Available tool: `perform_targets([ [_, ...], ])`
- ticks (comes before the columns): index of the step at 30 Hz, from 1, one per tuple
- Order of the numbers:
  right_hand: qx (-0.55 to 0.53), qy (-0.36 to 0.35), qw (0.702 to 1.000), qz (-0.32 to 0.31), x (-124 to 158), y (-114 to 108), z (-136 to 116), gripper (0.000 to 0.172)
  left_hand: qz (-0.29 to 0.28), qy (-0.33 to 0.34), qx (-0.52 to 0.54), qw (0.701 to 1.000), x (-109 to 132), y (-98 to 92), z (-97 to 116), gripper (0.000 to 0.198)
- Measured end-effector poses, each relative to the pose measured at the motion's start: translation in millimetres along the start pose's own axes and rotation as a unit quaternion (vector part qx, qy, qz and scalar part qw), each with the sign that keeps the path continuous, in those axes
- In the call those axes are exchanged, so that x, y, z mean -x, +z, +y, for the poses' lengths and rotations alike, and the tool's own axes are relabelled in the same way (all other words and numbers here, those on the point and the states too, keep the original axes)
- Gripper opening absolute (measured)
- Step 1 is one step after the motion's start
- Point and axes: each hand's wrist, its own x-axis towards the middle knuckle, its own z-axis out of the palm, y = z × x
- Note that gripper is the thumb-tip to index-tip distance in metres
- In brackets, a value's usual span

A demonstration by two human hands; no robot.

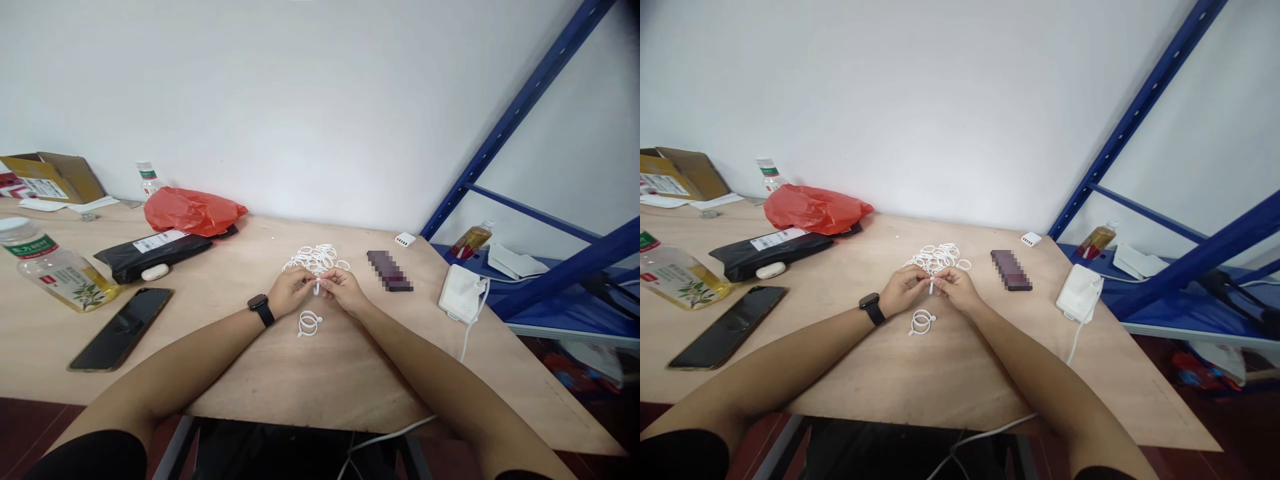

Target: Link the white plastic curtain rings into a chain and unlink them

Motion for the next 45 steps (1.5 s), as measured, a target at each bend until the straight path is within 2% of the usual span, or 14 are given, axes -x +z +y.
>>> perform_targets([
  [8, 0.004, -0.003, 1.0, -0.015, 3, 4, -6, 0.034, -0.004, 0.029, -0.011, 0.999, 0, -1.4, 3, 0.021],
  [12, 0.037, -0.024, 0.999, 0.019, 1, 4, -4, 0.034, 0.006, 0.021, -0.031, 0.999, 0, -1.0, 0, 0.02],
  [15, 0.116, -0.068, 0.99, 0.04, 3, 2, -3, 0.027, 0.026, -0.005, -0.068, 0.997, 0, -1.3, -6, 0.018],
  [17, 0.219, -0.107, 0.97, 0.021, 6, 1, -4, 0.019, 0.047, -0.044, -0.105, 0.992, 0, -1.6, -11, 0.015],
  [20, 0.365, -0.165, 0.915, -0.048, 12, 2, -7, 0.012, 0.059, -0.112, -0.164, 0.978, 2, -0.5, -18, 0.013],
  [23, 0.419, -0.213, 0.873, -0.128, 17, 8, -8, 0.013, 0.037, -0.132, -0.209, 0.968, 5, 2.7, -21, 0.016],
  [25, 0.42, -0.229, 0.862, -0.169, 19, 12, -8, 0.013, 0.014, -0.127, -0.232, 0.964, 7, 4.8, -21, 0.017],
  [27, 0.397, -0.222, 0.871, -0.187, 22, 16, -8, 0.012, -0.011, -0.127, -0.252, 0.959, 8, 5.8, -21, 0.017],
  [30, 0.334, -0.182, 0.908, -0.178, 27, 20, -10, 0.013, -0.037, -0.13, -0.269, 0.954, 8, 5.1, -20, 0.011],
  [32, 0.308, -0.16, 0.927, -0.141, 26, 20, -10, 0.014, -0.042, -0.129, -0.273, 0.952, 7, 4.0, -19, 0.007],
  [34, 0.305, -0.143, 0.938, -0.078, 22, 16, -9, 0.016, -0.037, -0.127, -0.27, 0.954, 6, 3.2, -18, 0.007],
  [39, 0.243, -0.091, 0.964, 0.067, 3, -2, 1, 0.023, 0.005, -0.106, -0.224, 0.969, 4, 1.8, -16, 0.009],
  [42, 0.188, -0.079, 0.974, 0.103, -4, -10, 6, 0.033, 0.005, -0.059, -0.195, 0.979, 4, 1.1, -13, 0.008],
  [45, 0.146, -0.084, 0.98, 0.103, -5, -10, 7, 0.039, -0.023, -0.003, -0.168, 0.986, 3, 0.7, -10, 0.007],
])
